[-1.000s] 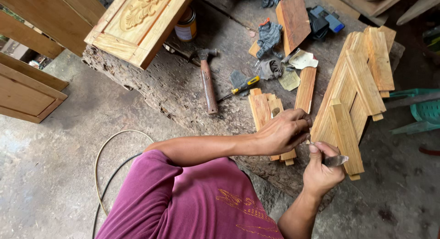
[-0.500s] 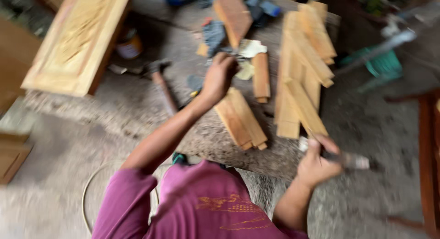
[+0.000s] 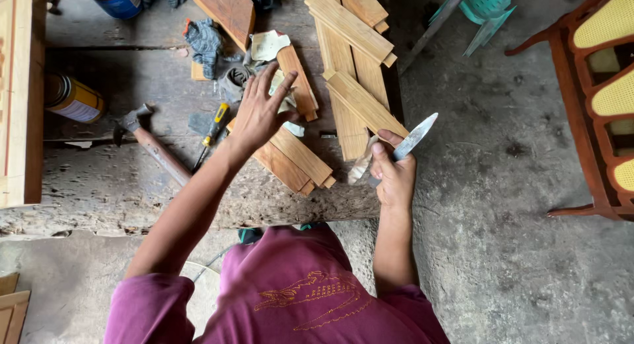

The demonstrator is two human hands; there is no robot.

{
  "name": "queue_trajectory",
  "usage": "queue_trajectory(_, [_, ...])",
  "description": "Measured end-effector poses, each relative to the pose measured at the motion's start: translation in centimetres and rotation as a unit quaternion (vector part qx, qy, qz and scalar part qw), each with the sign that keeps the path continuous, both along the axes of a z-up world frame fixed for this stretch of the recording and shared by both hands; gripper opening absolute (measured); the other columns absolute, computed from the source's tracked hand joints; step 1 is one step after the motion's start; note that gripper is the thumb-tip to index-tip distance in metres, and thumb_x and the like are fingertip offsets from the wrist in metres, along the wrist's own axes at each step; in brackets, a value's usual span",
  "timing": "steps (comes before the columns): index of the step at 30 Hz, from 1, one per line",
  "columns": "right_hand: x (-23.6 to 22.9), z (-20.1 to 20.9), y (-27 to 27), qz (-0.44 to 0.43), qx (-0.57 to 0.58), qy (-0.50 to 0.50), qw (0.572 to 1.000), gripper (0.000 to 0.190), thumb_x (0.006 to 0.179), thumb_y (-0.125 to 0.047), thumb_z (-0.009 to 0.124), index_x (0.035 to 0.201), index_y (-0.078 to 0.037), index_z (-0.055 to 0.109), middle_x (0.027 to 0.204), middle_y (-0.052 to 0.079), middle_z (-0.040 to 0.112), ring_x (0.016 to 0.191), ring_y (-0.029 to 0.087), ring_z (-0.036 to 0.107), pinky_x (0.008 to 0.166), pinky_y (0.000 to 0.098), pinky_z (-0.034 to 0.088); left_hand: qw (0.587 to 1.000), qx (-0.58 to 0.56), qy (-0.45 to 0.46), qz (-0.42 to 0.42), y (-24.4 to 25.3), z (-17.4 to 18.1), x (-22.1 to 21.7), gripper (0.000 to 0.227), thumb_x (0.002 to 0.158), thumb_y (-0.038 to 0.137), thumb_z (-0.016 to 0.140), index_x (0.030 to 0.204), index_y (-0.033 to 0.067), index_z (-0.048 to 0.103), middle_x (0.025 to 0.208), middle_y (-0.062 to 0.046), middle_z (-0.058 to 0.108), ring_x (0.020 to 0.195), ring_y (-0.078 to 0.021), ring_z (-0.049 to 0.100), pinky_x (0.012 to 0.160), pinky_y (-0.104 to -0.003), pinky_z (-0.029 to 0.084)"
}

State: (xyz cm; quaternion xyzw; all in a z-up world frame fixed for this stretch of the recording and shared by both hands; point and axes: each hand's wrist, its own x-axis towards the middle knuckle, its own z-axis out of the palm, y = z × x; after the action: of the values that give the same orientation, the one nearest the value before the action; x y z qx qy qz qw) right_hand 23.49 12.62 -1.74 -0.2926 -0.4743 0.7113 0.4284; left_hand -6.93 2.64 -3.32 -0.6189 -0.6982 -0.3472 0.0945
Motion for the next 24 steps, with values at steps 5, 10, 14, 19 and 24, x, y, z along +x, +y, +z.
queue_trajectory(5, [0.7, 0.1, -0.3, 0.066, -0.034, 0.017, 0.997, 0.034, 0.093, -0.007, 0.077, 0.123, 0.001, 0.063, 0.094, 0.007, 0.074, 0.056, 0.002, 0.046, 0.05, 0.0184, 0.035, 0.97, -0.005, -0.216, -0.114, -1.3, 4.3, 8.8, 0.028, 0.104, 0.024, 0.069, 0.129, 0.0102, 0.07, 0.139, -0.016, 0.065, 0.131, -0.032, 0.061, 0.114, -0.045, 0.05])
queue_trajectory(10, [0.4, -1.0, -0.5, 0.14, -0.057, 0.03, 0.988, 0.033, 0.095, -0.004, 0.079, 0.124, 0.002, 0.064, 0.097, 0.007, 0.072, 0.06, 0.002, 0.047, 0.052, 0.0183, 0.034, 0.857, -0.088, -0.488, -0.14, -3.2, 5.3, 13.9, 0.034, 0.099, 0.029, 0.069, 0.122, 0.0041, 0.068, 0.114, -0.01, 0.073, 0.106, -0.0221, 0.07, 0.094, -0.035, 0.057])
queue_trajectory(14, [-0.6, -2.0, -0.6, 0.19, -0.083, 0.032, 0.978, 0.032, 0.094, -0.007, 0.078, 0.122, 0.0, 0.063, 0.1, 0.009, 0.074, 0.058, 0.002, 0.047, 0.051, 0.0181, 0.034, 0.866, -0.146, -0.476, -0.058, -5.7, 4.5, 15.3, 0.032, 0.091, 0.028, 0.075, 0.114, 0.0056, 0.072, 0.107, -0.006, 0.077, 0.087, -0.0178, 0.07, 0.075, -0.034, 0.055])
queue_trajectory(19, [-3.3, -2.0, -2.3, 0.27, -0.083, 0.039, 0.959, 0.039, 0.098, -0.009, 0.078, 0.13, 0.002, 0.06, 0.107, 0.009, 0.073, 0.062, 0.002, 0.046, 0.053, 0.0188, 0.033, 0.886, -0.058, -0.461, -0.009, -9.6, 3.3, 15.5, 0.021, 0.096, 0.02, 0.074, 0.111, 0.005, 0.072, 0.107, -0.006, 0.075, 0.098, -0.0148, 0.072, 0.086, -0.032, 0.056])
queue_trajectory(24, [-5.1, -0.2, -5.6, 0.269, -0.023, -0.021, 0.963, 0.057, 0.094, -0.02, 0.073, 0.144, -0.005, 0.051, 0.126, 0.006, 0.074, 0.056, -0.002, 0.041, 0.048, 0.0149, 0.029, 0.847, -0.025, -0.527, 0.057, -13.9, 3.5, 15.3, 0.015, 0.097, 0.015, 0.07, 0.108, 0.0043, 0.072, 0.114, -0.006, 0.07, 0.102, -0.0169, 0.069, 0.083, -0.03, 0.057])
